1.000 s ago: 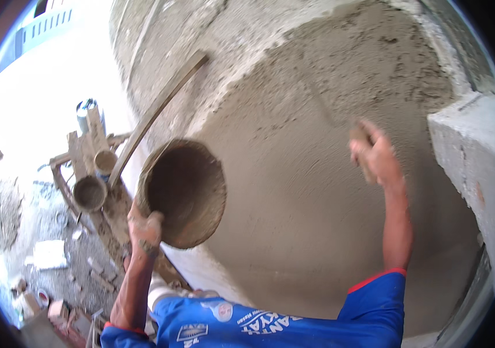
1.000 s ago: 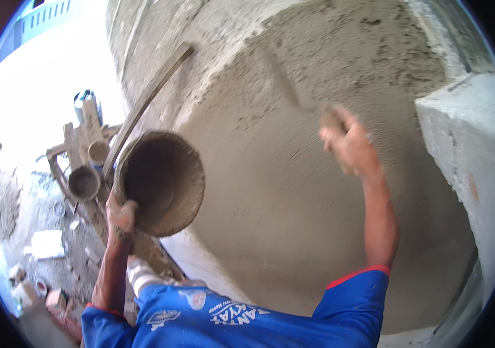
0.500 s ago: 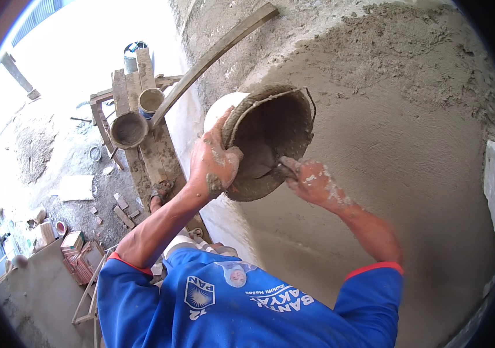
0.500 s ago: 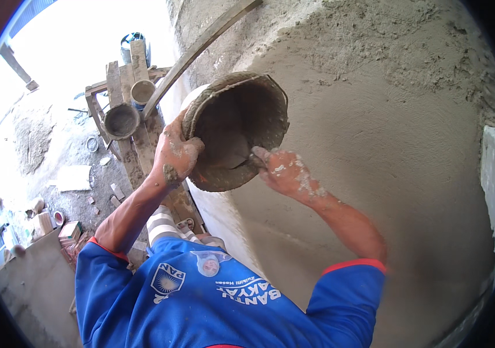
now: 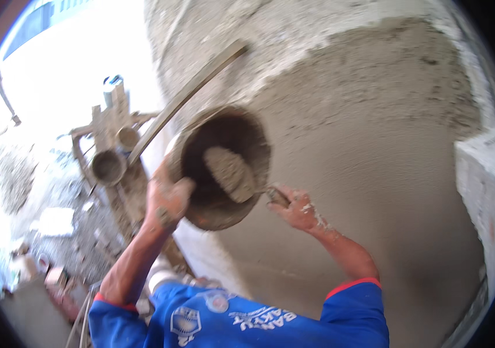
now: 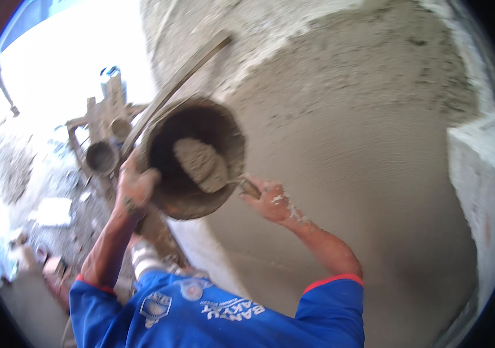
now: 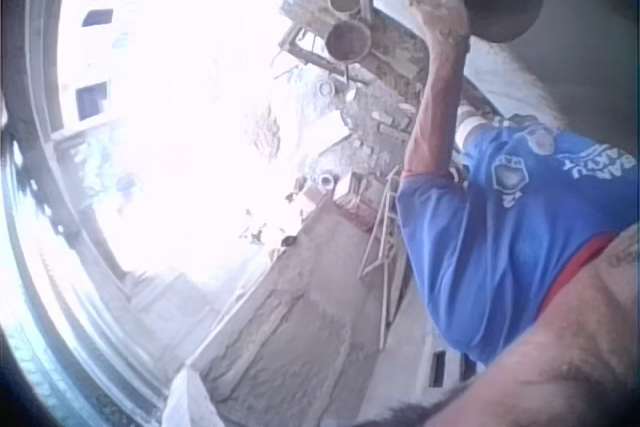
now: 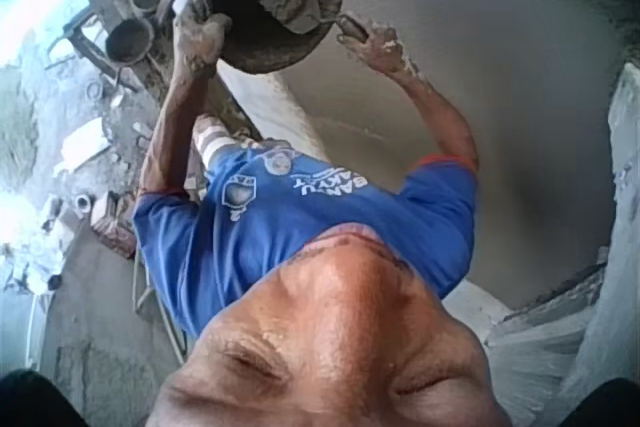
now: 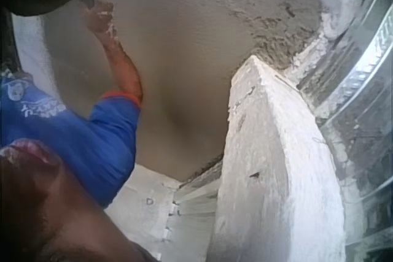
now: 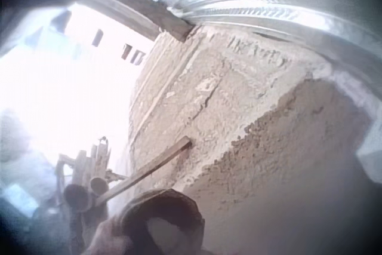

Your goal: The person uses a wooden straightedge and a trowel to apply and smooth cement plaster onto a vertical wall surface.

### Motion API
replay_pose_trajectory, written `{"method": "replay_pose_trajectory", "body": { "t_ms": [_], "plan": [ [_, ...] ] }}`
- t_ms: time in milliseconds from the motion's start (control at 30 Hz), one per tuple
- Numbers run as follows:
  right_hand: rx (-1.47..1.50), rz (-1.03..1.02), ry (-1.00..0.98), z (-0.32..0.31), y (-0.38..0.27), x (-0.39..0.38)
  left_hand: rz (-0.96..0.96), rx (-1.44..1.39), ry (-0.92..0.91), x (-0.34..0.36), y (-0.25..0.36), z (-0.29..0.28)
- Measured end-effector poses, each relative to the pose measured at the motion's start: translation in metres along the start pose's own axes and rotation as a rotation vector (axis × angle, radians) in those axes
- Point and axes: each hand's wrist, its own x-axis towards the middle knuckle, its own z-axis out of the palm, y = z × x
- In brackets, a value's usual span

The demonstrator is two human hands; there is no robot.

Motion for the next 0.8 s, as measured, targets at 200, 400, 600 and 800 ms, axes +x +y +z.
{"method": "replay_pose_trajectory", "body": {
  "t_ms": [200,400,600,800],
  "plan": [
    [-0.084,-0.042,0.022,-0.142,-0.082,0.018,-0.031,-0.034,0.092,0.012,-0.012,-0.016],
    [0.046,-0.369,0.086,-0.245,-0.121,0.011,-0.036,-0.087,0.159,0.007,-0.018,-0.026],
    [0.61,0.017,0.317,-0.278,-0.075,0.019,-0.029,-0.2,0.125,0.0,-0.023,-0.03],
    [0.04,0.205,1.12,-0.31,-0.011,0.014,-0.086,-0.124,0.087,-0.011,-0.033,-0.024]
  ]
}}
